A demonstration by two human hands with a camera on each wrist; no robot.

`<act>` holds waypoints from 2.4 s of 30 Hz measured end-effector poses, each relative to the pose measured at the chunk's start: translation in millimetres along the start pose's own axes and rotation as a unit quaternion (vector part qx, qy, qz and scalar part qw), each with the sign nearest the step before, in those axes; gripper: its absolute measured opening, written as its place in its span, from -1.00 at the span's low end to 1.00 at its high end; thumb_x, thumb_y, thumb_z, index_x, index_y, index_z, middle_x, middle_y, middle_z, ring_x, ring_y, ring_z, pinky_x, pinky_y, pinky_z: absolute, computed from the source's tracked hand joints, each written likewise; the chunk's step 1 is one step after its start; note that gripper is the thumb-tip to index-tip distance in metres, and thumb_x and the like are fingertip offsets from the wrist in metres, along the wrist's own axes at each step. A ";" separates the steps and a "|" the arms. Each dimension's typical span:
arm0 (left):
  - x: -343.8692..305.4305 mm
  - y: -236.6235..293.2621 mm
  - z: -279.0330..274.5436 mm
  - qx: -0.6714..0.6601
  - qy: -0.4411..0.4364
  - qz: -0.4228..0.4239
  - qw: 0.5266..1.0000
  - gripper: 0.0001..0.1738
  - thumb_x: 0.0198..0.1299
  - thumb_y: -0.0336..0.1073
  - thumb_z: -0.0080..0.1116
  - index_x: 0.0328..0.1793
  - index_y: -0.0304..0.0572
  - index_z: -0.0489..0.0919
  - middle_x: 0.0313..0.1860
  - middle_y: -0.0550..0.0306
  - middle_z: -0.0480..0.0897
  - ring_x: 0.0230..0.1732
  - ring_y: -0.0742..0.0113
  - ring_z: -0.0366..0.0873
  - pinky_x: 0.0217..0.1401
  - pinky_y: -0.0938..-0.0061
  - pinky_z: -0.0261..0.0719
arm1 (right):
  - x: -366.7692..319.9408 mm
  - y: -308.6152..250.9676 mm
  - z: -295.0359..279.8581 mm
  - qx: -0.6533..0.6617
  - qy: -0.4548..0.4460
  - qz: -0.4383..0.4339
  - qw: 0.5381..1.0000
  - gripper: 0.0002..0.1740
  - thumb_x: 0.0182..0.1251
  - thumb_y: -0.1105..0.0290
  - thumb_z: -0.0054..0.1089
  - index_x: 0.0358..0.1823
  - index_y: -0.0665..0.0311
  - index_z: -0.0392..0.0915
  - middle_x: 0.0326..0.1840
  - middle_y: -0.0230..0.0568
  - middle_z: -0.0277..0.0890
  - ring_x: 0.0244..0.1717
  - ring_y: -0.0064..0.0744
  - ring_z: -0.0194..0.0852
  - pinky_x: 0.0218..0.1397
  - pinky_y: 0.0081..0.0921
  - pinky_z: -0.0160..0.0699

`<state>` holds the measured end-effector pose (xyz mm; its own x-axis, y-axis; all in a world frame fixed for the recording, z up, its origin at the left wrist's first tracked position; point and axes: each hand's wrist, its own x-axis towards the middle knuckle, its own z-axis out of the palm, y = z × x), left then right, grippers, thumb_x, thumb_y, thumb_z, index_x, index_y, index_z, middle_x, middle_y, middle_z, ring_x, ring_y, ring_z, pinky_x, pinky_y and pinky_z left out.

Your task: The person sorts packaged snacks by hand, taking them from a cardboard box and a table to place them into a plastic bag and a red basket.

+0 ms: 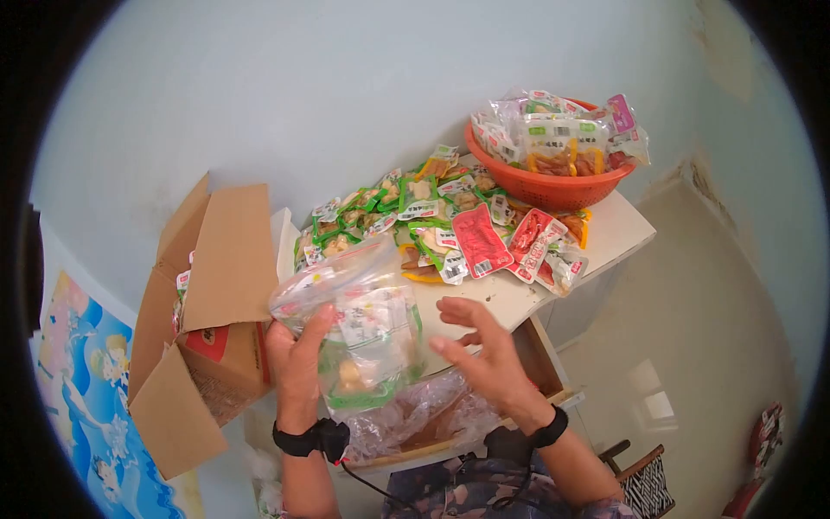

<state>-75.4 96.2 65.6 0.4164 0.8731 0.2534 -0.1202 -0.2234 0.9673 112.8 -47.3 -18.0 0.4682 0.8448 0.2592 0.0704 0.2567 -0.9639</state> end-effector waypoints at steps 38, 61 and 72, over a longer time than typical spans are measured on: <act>8.1 19.9 18.4 0.531 -0.204 0.242 0.786 -0.43 0.06 -0.47 0.39 0.27 -0.30 0.57 0.07 -0.17 0.68 0.11 -0.16 0.62 0.21 0.09 0.54 | 47.7 -54.4 -8.9 -0.261 -0.038 -0.328 0.907 0.11 0.05 0.35 0.65 0.65 0.18 0.21 0.65 -0.06 0.26 0.66 0.09 0.12 0.61 -0.03 0.22; -14.1 -73.9 -37.5 0.097 -0.207 -0.034 0.973 -0.03 0.08 -0.37 0.64 0.62 -0.20 0.36 0.31 0.01 0.65 0.28 0.35 0.58 0.36 0.40 0.55 | 45.6 13.7 10.9 0.142 -0.098 0.091 0.981 -0.71 0.50 0.37 0.37 0.15 0.30 0.68 -0.09 -0.47 0.70 -0.08 -0.74 0.56 0.04 -0.65 0.54; -19.5 -83.9 -23.7 0.044 -0.140 0.056 0.988 -0.17 0.06 -0.35 0.64 0.47 -0.23 0.47 0.22 0.17 0.63 0.19 0.40 0.58 0.30 0.42 0.56 | 58.6 0.7 22.1 -0.124 -0.060 -0.147 0.980 -0.72 0.39 0.62 0.31 0.10 0.30 0.67 -0.04 -0.28 0.62 0.08 -0.39 0.54 0.11 -0.46 0.53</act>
<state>-94.8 108.2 -20.8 0.6392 0.6898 0.3401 -0.1063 -0.3587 0.9274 120.9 12.8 -2.1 0.2903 0.8038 0.5193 0.4052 0.3884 -0.8276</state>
